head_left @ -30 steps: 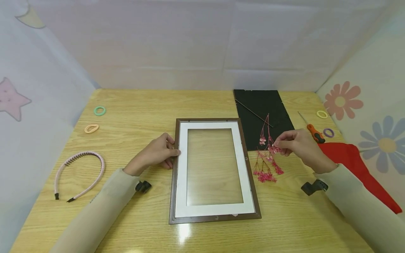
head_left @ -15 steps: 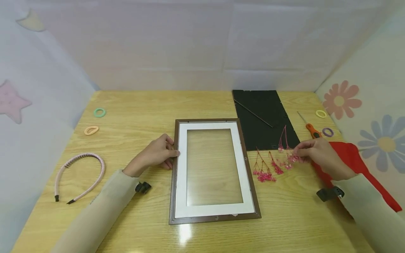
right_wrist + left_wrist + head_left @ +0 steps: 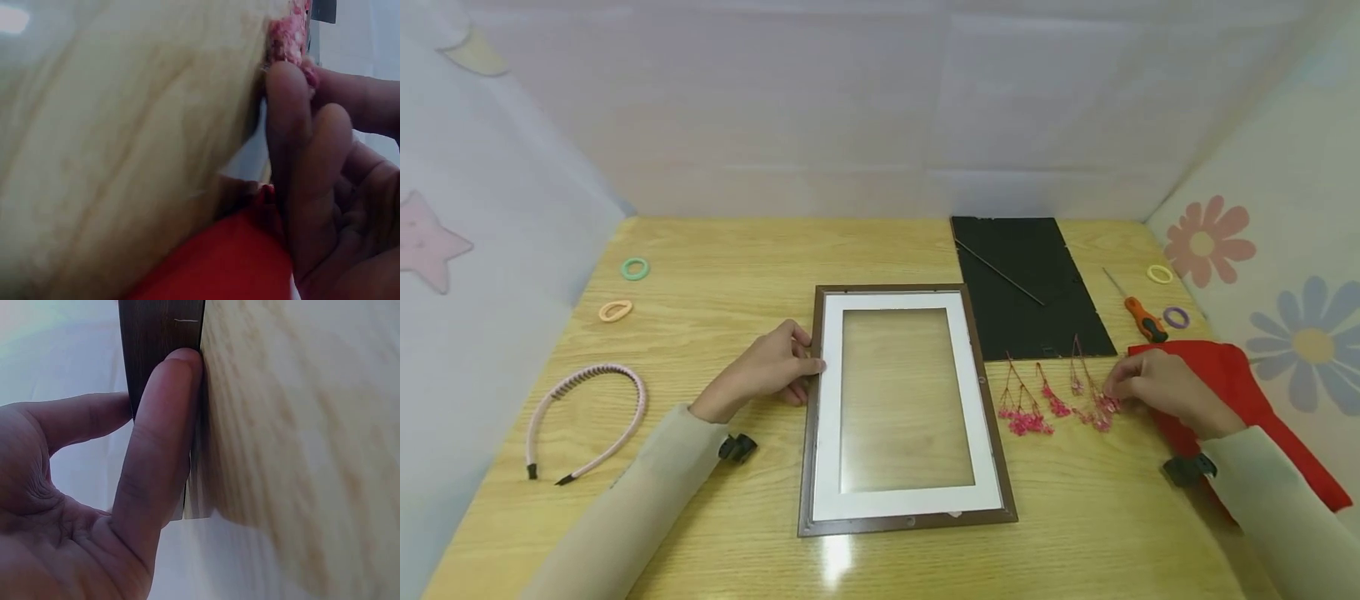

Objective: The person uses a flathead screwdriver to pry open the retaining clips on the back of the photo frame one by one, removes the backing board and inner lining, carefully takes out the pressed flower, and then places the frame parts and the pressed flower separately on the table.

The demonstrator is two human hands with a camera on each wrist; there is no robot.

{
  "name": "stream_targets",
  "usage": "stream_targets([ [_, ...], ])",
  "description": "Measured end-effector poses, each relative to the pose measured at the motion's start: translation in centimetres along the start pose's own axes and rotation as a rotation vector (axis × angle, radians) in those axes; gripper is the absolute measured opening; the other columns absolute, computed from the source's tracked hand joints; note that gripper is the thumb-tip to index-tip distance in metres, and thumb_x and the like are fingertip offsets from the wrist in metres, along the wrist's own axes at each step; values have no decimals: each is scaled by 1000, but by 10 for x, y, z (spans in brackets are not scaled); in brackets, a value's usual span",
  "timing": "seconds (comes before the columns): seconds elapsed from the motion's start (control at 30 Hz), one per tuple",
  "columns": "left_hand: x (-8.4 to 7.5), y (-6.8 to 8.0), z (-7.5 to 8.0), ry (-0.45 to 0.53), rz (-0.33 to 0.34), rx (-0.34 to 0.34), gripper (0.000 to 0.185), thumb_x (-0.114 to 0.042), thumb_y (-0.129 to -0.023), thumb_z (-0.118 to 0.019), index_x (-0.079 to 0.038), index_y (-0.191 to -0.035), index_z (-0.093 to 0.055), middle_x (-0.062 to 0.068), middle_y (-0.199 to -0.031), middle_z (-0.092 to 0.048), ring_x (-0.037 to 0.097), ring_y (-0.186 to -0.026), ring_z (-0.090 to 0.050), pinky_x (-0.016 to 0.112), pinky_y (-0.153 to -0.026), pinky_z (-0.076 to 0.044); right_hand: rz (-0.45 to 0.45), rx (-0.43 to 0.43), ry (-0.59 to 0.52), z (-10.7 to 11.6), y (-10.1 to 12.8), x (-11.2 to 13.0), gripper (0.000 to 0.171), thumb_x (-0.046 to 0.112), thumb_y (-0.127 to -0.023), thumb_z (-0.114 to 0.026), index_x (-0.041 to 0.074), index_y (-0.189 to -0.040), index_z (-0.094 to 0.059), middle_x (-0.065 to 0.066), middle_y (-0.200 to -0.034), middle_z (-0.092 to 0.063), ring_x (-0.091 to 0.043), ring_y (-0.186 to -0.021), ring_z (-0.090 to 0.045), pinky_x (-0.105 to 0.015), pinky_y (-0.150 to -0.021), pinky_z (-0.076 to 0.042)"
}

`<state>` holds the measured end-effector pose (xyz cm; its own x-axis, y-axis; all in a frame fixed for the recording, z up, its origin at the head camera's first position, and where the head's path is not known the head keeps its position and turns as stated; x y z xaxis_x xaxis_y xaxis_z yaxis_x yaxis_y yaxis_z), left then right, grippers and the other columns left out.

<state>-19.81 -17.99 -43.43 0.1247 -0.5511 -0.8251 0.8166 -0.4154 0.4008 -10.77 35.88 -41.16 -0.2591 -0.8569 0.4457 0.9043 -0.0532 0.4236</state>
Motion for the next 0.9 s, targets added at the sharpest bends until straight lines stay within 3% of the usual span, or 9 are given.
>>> stream_targets([
  [0.27, 6, 10, -6, 38, -3, 8, 61, -21, -95, -68, 1, -142, -36, 17, -106, -63, 24, -65, -72, 40, -62, -66, 144, -64, 223, -6, 10, 19, 6, 15, -86, -67, 14, -82, -72, 6, -59, -61, -12, -57, -52, -26, -54, -41],
  [0.5, 17, 45, -17, 112, -36, 9, 60, -14, -94, -67, 5, -142, -38, 15, -97, -66, 23, -68, -70, 38, -65, -66, 149, -115, 326, -11, 10, 24, 7, 17, -84, -69, 11, -84, -73, 6, -57, -52, -15, -61, -46, -27, -53, -36],
  [0.7, 19, 67, -30, 166, -22, -14, 62, -13, -92, -69, 2, -144, -39, 16, -101, -65, 22, -68, -70, 38, -65, -66, 149, -188, 368, -9, 19, 32, 12, 19, -86, -66, 8, -88, -71, 4, -64, -56, -16, -60, -46, -27, -51, -35],
  [0.77, 19, 70, -34, 182, -20, -16, 63, -14, -92, -71, 2, -145, -38, 17, -102, -66, 23, -67, -70, 39, -64, -66, 208, -273, 360, -11, 27, 47, 11, 17, -88, -67, 7, -90, -70, 5, -62, -56, -15, -55, -45, -26, -47, -34],
  [0.9, 19, 73, -38, 202, -7, -22, 66, -18, -92, -73, 1, -145, -39, 17, -101, -69, 22, -65, -72, 41, -62, -66, 455, -459, 319, -34, 44, 99, 10, 13, -85, -77, 7, -91, -70, 5, -66, -62, -10, -57, -52, -22, -45, -40],
])
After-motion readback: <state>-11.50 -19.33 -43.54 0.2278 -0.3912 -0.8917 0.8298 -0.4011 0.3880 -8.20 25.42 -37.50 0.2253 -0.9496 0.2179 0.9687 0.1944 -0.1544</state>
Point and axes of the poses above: each hand's wrist, its own y-axis away from the middle knuckle, its own z-axis out of the back of the hand, x = y × z, the point moved 1 cm from there along -y, towards the middle knuckle
